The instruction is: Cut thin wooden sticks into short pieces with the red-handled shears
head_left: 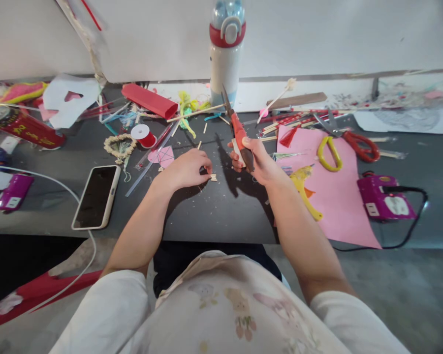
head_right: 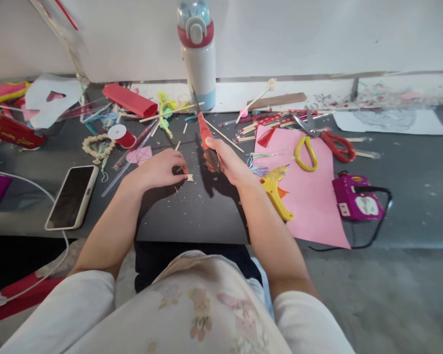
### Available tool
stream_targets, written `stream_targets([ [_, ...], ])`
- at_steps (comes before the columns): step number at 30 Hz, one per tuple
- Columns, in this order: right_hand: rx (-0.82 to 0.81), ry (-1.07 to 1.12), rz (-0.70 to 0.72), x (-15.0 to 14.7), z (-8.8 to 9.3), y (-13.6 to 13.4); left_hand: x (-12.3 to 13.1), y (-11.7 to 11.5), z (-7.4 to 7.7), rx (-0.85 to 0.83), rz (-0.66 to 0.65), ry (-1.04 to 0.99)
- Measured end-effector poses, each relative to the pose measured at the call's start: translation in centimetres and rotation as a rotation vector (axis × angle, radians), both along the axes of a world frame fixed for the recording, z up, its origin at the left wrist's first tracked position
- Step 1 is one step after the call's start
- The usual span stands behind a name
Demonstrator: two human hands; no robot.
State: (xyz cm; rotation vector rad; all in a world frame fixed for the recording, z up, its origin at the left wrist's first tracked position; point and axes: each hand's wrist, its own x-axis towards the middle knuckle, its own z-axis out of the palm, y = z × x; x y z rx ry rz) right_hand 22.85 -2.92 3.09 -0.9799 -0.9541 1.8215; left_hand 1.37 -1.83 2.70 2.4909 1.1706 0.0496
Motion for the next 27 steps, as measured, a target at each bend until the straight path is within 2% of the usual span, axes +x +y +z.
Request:
stream_targets([
  [8,0.036,0.012,0.015,0.03,-0.58,0.19,0.22,-0.02,0.12,-0.003,-0.001,0.008],
  [27,-0.001,-0.013,-0.008,-0.08,-0.26,0.03,0.13,-0.13,0.28,0.007,-0.012,-0.008],
])
